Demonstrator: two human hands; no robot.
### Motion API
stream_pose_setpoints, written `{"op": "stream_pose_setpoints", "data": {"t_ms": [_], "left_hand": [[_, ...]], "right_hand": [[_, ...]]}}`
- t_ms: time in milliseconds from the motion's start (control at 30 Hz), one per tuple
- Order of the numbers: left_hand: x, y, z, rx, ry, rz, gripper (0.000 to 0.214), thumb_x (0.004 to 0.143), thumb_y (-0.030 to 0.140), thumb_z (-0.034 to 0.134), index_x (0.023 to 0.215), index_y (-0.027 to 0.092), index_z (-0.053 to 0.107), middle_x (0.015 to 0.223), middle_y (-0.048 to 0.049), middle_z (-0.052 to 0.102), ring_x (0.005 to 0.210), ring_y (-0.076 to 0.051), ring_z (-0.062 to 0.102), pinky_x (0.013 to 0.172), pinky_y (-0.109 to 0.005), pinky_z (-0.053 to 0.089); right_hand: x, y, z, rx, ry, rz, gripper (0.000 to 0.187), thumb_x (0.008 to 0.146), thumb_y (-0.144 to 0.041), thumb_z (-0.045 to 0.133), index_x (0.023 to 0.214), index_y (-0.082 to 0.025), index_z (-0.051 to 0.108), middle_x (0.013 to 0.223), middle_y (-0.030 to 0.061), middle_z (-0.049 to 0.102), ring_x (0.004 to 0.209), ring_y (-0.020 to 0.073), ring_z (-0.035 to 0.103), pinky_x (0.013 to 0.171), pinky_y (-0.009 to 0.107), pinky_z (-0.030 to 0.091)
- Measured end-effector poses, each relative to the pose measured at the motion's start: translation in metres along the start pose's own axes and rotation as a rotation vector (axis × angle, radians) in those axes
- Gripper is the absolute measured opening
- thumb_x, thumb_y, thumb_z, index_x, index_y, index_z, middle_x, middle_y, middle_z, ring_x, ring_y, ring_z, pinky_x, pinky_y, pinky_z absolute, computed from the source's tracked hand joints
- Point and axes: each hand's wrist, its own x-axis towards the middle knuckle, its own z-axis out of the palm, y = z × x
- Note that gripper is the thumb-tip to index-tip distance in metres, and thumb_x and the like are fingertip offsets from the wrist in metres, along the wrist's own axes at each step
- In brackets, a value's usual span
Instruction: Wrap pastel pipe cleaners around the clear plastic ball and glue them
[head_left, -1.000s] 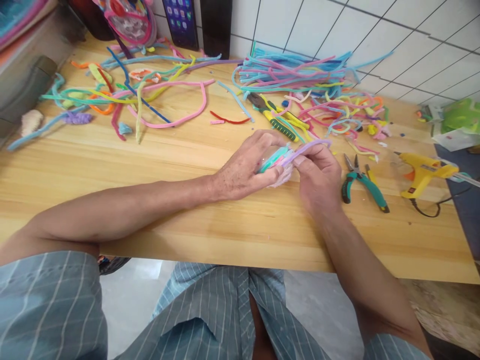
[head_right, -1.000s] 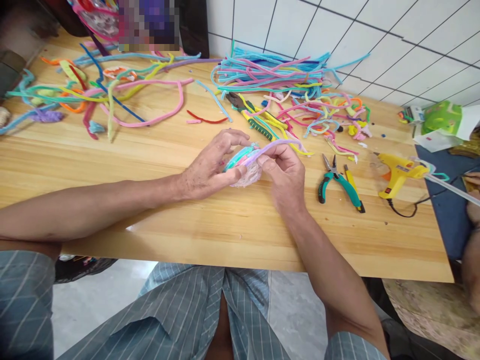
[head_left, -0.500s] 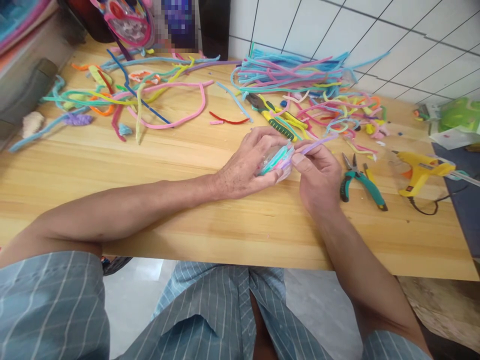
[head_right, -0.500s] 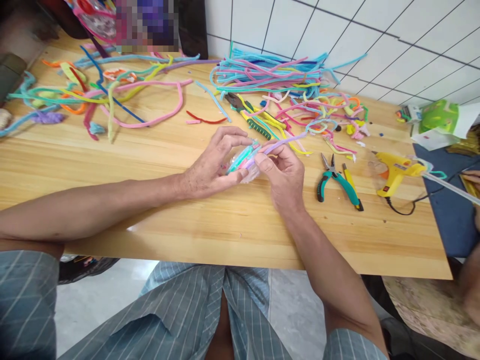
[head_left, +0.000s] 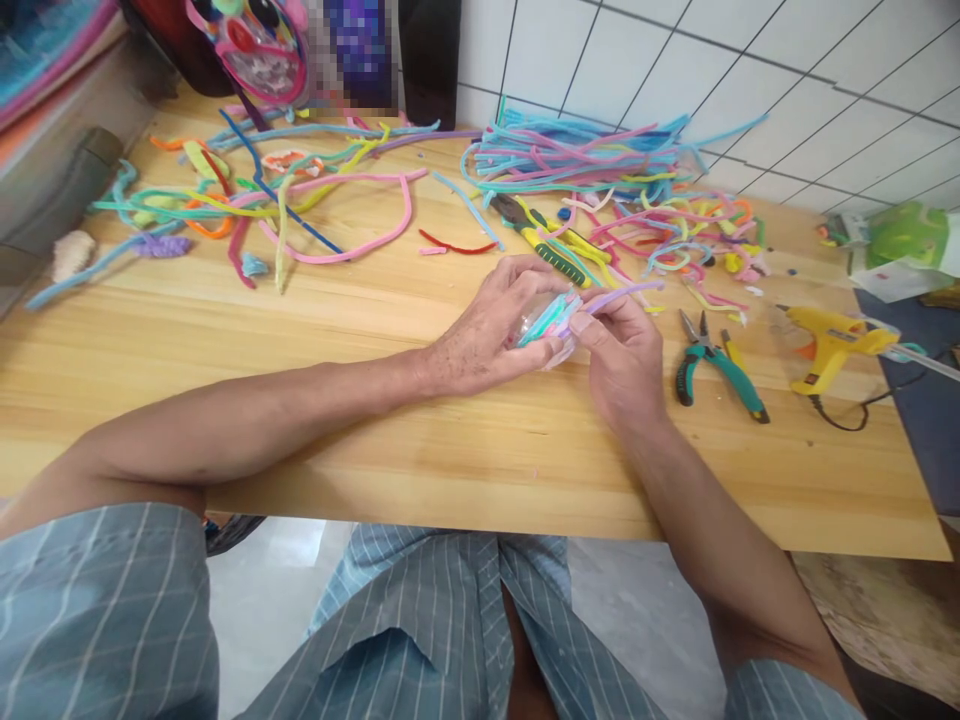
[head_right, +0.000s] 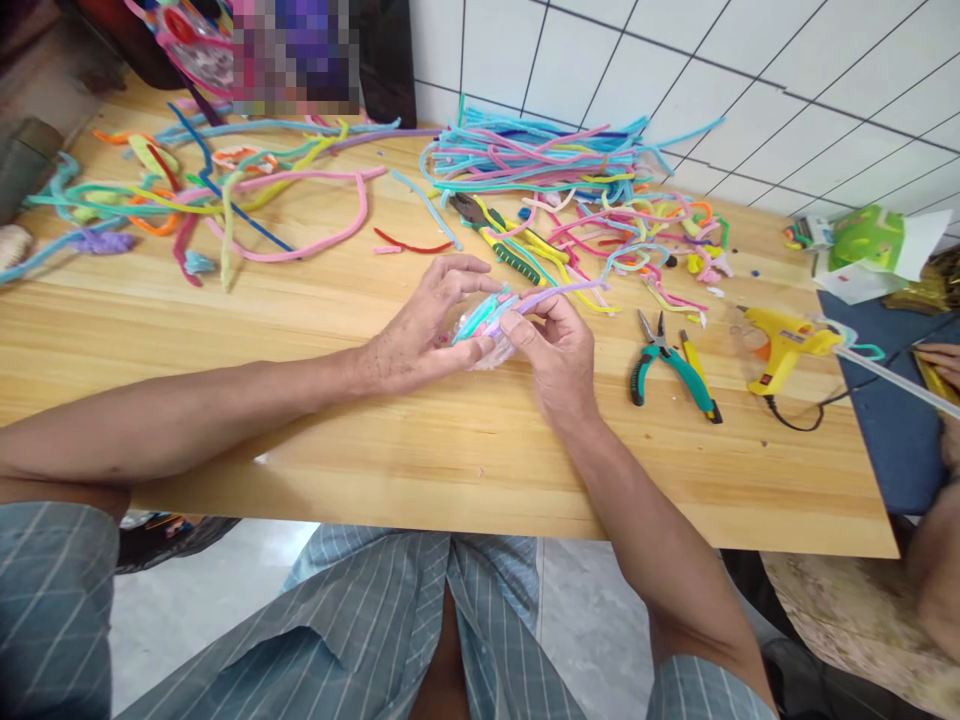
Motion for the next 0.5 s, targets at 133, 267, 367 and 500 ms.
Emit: {"op": "stream_pose_setpoints", "data": {"t_ms": [133,267,367,500], "left_hand": [[0.006,0.002,-0.013,-0.093,-0.103,-0.038,0.05,0.114,0.061,0.047,0.148,0.025,0.059,0.152,-0.0141,0.066,0.145,-0.033,0.062,0.126,-0.057,0.051],[0.012,0.002,-0.019,-0.124,-0.155,-0.074,0.055,0.108,0.065,0.059,0.146,0.025,0.059,0.146,-0.0123,0.069,0.136,-0.031,0.067,0.119,-0.051,0.058],[0.014,0.003,-0.018,-0.127,-0.158,-0.078,0.059,0.101,0.065,0.069,0.144,0.026,0.06,0.143,-0.0114,0.07,0.129,-0.03,0.069,0.113,-0.048,0.062],[0.012,0.004,-0.015,-0.098,-0.122,-0.037,0.053,0.102,0.058,0.069,0.143,0.025,0.059,0.141,-0.0113,0.07,0.13,-0.03,0.069,0.116,-0.05,0.06]], "right_hand": [[0.002,-0.001,0.001,0.001,0.013,0.02,0.036,0.075,-0.052,0.103,0.089,-0.03,0.078,0.1,-0.0004,0.075,0.095,0.0195,0.07,0.085,0.036,0.063],[0.003,-0.001,0.001,0.014,0.004,0.005,0.036,0.075,-0.052,0.103,0.087,-0.029,0.078,0.098,-0.0014,0.075,0.091,0.0178,0.069,0.083,0.034,0.062],[0.003,-0.002,0.001,0.016,0.004,0.003,0.036,0.074,-0.051,0.103,0.086,-0.029,0.078,0.098,-0.0013,0.075,0.091,0.0177,0.069,0.081,0.033,0.061],[0.002,-0.004,0.001,0.041,-0.006,0.013,0.034,0.073,-0.05,0.104,0.088,-0.03,0.08,0.098,-0.0012,0.075,0.091,0.0184,0.069,0.084,0.035,0.063]]}}
